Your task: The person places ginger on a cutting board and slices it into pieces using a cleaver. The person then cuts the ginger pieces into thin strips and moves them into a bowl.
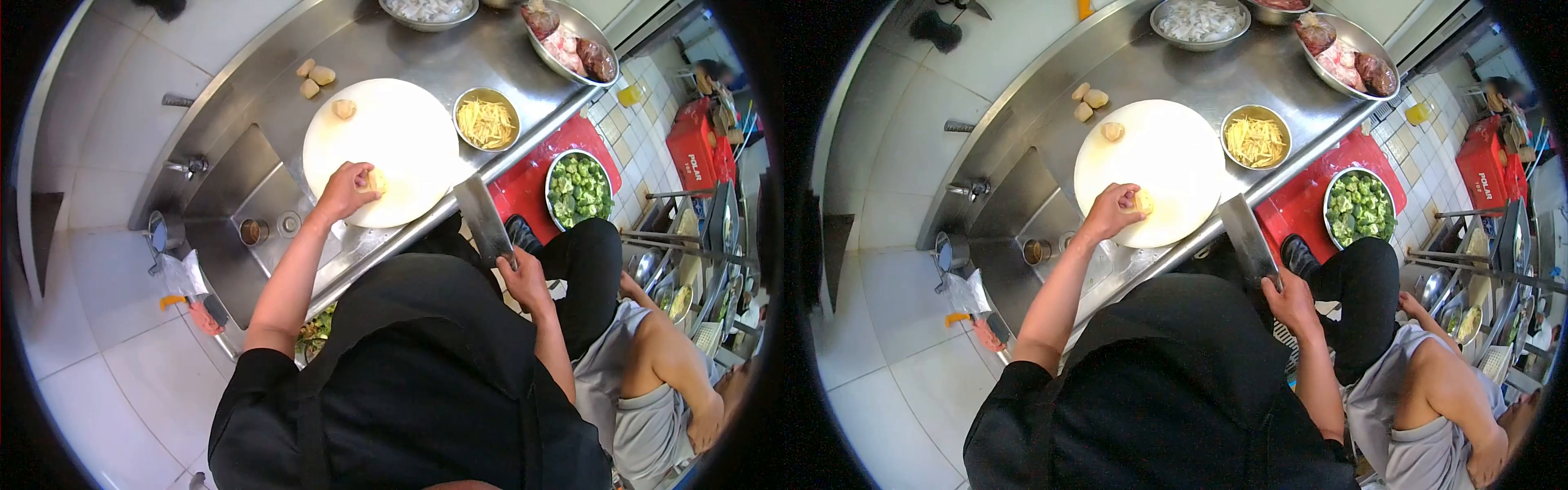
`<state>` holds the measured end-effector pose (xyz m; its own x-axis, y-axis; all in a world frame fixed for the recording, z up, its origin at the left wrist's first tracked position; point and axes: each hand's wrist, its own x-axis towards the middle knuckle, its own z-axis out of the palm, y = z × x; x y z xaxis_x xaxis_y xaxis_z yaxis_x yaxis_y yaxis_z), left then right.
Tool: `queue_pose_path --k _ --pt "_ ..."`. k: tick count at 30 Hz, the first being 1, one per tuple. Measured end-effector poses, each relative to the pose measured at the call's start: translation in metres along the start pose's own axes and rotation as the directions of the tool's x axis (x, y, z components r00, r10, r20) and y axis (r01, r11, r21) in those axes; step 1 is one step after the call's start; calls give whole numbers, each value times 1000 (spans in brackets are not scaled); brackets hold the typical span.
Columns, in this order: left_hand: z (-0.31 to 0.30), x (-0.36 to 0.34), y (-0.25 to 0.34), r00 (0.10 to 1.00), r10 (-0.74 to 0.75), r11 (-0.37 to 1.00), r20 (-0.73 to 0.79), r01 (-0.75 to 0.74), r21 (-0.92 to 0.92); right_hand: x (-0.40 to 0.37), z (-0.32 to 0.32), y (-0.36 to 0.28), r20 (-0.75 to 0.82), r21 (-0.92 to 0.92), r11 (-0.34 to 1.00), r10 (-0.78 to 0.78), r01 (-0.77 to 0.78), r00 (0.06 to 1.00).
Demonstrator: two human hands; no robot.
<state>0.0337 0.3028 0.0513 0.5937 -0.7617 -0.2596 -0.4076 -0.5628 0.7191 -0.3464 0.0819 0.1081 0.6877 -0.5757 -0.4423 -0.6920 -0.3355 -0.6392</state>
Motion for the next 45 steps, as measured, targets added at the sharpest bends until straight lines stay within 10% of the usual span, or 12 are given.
queue_pose_path --k 7,8,10,13,14,16,21,45 --pt "10 5 -13 889 456 832 -27 -416 367 5 7 -8 -70 47 998 -45 49 997" --pt "10 5 -11 888 458 831 -27 -417 368 7 11 -10 -47 16 999 -31 32 998" --pt "-10 -9 53 979 -177 959 97 149 243 9 28 -9 -100 49 988 -143 148 985" --pt "0 -9 51 964 -265 964 18 264 28 10 33 -33 -50 73 986 -144 148 988" --pt "8 -7 36 964 -266 964 22 266 28 12 33 -41 -13 50 992 -115 116 993" --pt "22 0 4 940 279 959 -196 -282 14 23 45 -39 -28 29 986 -166 166 986" --pt "38 -4 16 990 123 990 62 -118 -70 43 51 -62 28 -34 974 -221 222 975" --pt "63 -16 42 984 137 987 -112 -126 101 22 40 -93 154 -346 884 -278 315 948"
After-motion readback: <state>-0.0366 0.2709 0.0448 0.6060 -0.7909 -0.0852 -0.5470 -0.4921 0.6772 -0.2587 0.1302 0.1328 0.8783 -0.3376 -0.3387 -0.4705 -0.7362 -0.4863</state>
